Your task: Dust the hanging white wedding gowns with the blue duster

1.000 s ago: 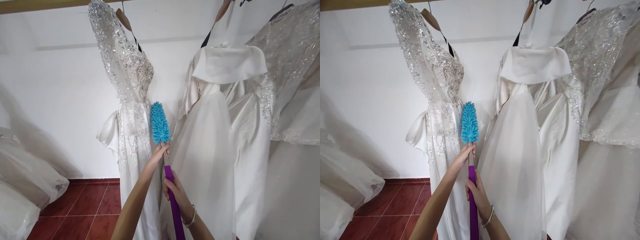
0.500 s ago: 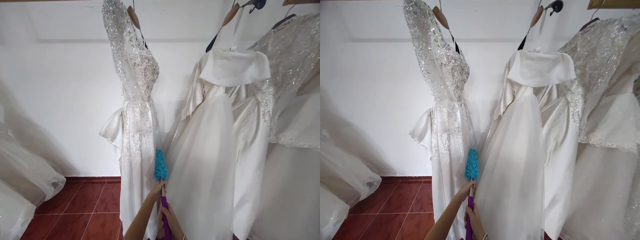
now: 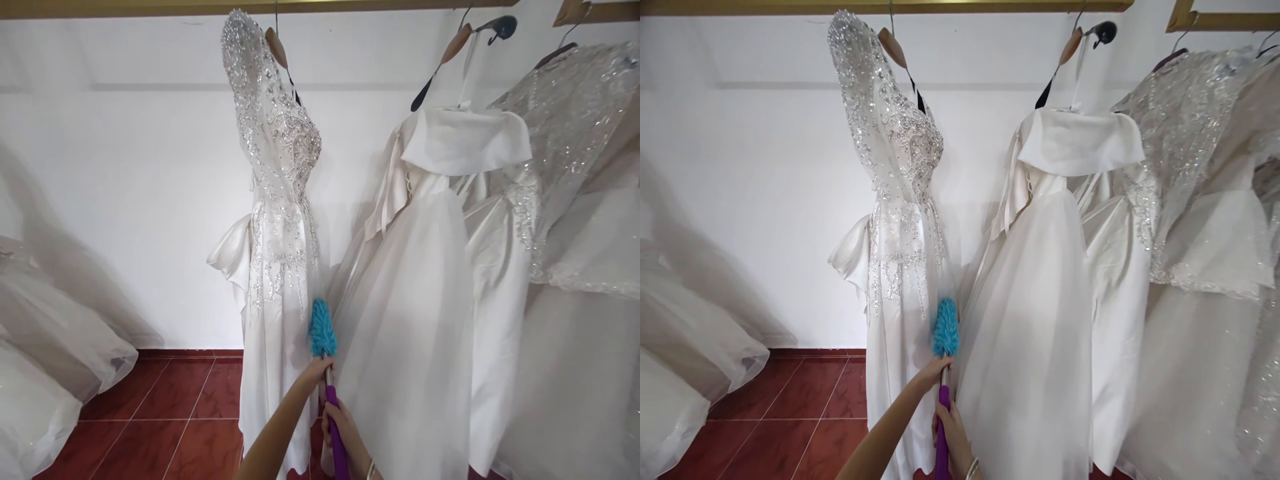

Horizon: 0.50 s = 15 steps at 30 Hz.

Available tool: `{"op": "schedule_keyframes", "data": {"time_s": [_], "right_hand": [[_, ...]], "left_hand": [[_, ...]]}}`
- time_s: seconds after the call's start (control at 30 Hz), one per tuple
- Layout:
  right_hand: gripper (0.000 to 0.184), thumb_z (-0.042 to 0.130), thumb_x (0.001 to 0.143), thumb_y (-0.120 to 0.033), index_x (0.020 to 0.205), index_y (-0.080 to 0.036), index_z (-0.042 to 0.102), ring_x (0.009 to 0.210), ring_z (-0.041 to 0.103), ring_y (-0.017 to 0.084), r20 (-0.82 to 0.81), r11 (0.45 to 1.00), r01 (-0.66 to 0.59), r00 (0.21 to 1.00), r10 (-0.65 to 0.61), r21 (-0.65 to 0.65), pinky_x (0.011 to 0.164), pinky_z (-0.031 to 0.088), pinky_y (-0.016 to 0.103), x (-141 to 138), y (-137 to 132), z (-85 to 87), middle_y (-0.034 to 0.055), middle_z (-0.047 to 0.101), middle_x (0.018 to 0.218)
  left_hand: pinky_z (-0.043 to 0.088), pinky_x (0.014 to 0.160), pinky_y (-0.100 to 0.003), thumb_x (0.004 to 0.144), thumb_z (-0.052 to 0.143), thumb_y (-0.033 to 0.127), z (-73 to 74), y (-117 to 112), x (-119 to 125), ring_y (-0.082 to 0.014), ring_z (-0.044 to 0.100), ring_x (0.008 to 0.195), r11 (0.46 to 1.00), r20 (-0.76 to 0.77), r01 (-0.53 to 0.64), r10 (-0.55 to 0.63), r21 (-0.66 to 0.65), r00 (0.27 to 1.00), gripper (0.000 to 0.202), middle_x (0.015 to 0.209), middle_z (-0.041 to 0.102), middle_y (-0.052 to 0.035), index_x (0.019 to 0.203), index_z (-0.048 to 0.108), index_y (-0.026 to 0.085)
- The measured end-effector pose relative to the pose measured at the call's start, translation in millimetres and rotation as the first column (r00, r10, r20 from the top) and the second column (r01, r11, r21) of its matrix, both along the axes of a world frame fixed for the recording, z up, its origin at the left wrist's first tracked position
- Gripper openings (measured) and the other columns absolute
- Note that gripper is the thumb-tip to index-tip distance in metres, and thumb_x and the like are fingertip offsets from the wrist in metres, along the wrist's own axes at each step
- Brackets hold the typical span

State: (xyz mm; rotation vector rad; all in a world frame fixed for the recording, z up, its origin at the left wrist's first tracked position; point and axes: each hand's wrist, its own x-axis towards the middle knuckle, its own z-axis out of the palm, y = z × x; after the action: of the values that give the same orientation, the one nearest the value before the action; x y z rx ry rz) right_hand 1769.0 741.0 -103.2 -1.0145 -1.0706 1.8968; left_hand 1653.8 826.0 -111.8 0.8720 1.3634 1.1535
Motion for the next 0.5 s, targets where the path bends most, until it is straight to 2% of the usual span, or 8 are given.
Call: {"op": "schedule_keyframes", "data": {"time_s": [0.07, 0.17, 0.27, 0.3, 0.37, 0.43, 0.5], "right_hand": [[0.031, 0.056, 0.069, -0.048, 0.079, -0.021, 0.046, 0.033, 0.036, 0.005, -0.023, 0.998, -0.004, 1.000, 0.006, 0.058, 0.033, 0.030, 0.018, 3, -4, 28.0, -0.0118, 0.046, 0.043], [0.030, 0.055, 0.074, -0.044, 0.091, -0.021, 0.046, 0.035, 0.036, 0.005, -0.049, 0.992, -0.024, 0.998, 0.030, 0.126, 0.036, 0.032, 0.018, 9, -18, 68.4, -0.0123, 0.046, 0.047], [0.036, 0.052, 0.077, -0.041, 0.106, -0.021, 0.042, 0.038, 0.037, 0.006, -0.024, 0.980, -0.047, 0.998, 0.053, 0.195, 0.039, 0.035, 0.019, 16, -38, 93.2, -0.0124, 0.046, 0.050], [0.039, 0.051, 0.078, -0.041, 0.109, -0.021, 0.041, 0.039, 0.038, 0.007, -0.004, 0.972, -0.059, 0.998, 0.061, 0.228, 0.039, 0.035, 0.020, 18, -46, 96.7, -0.0124, 0.045, 0.051], [0.041, 0.049, 0.078, -0.041, 0.112, -0.021, 0.039, 0.039, 0.037, 0.007, 0.046, 0.960, -0.088, 0.996, 0.078, 0.266, 0.039, 0.035, 0.021, 21, -63, 97.7, -0.0124, 0.044, 0.051], [0.041, 0.048, 0.077, -0.042, 0.111, -0.021, 0.039, 0.040, 0.038, 0.008, 0.088, 0.959, -0.101, 0.993, 0.080, 0.265, 0.040, 0.035, 0.023, 24, -80, 92.4, -0.0123, 0.043, 0.051], [0.039, 0.049, 0.075, -0.043, 0.105, -0.020, 0.041, 0.043, 0.040, 0.009, 0.120, 0.963, -0.093, 0.991, 0.065, 0.252, 0.043, 0.037, 0.024, 25, -96, 83.5, -0.0113, 0.043, 0.052]], "left_hand": [[0.043, 0.059, -0.028, 0.071, 0.059, 0.045, 33.7, 3, -1, -0.0083, 0.046, 0.048, 0.999, 0.024, -0.007, 0.006, 0.035, 1.000, 0.026, 0.059, 0.049, 0.0050, 0.069, 0.051, 0.020], [0.043, 0.055, -0.025, 0.071, 0.061, 0.046, 87.0, -6, 0, -0.0078, 0.048, 0.048, 0.990, 0.040, -0.003, -0.003, 0.138, 0.999, 0.029, 0.064, 0.053, 0.0050, 0.083, 0.054, 0.021], [0.041, 0.050, -0.023, 0.070, 0.063, 0.044, 126.7, -26, 5, -0.0077, 0.047, 0.047, 0.967, 0.025, 0.000, -0.007, 0.256, 1.000, 0.033, 0.062, 0.051, 0.0059, 0.091, 0.054, 0.021], [0.041, 0.049, -0.023, 0.070, 0.063, 0.044, 134.1, -34, 7, -0.0077, 0.047, 0.047, 0.959, 0.022, -0.002, -0.005, 0.283, 1.000, 0.034, 0.061, 0.050, 0.0061, 0.093, 0.054, 0.020], [0.041, 0.048, -0.023, 0.070, 0.063, 0.043, 139.2, -51, 10, -0.0079, 0.046, 0.048, 0.952, 0.026, -0.009, 0.002, 0.306, 1.000, 0.036, 0.061, 0.049, 0.0060, 0.095, 0.053, 0.019], [0.043, 0.049, -0.023, 0.069, 0.063, 0.044, 132.9, -68, 14, -0.0077, 0.046, 0.049, 0.958, 0.023, -0.014, 0.008, 0.286, 1.000, 0.037, 0.061, 0.049, 0.0058, 0.095, 0.053, 0.018], [0.043, 0.051, -0.023, 0.069, 0.063, 0.044, 118.8, -84, 16, -0.0070, 0.046, 0.050, 0.970, 0.006, -0.015, 0.014, 0.244, 1.000, 0.037, 0.061, 0.049, 0.0059, 0.094, 0.053, 0.019]]}}
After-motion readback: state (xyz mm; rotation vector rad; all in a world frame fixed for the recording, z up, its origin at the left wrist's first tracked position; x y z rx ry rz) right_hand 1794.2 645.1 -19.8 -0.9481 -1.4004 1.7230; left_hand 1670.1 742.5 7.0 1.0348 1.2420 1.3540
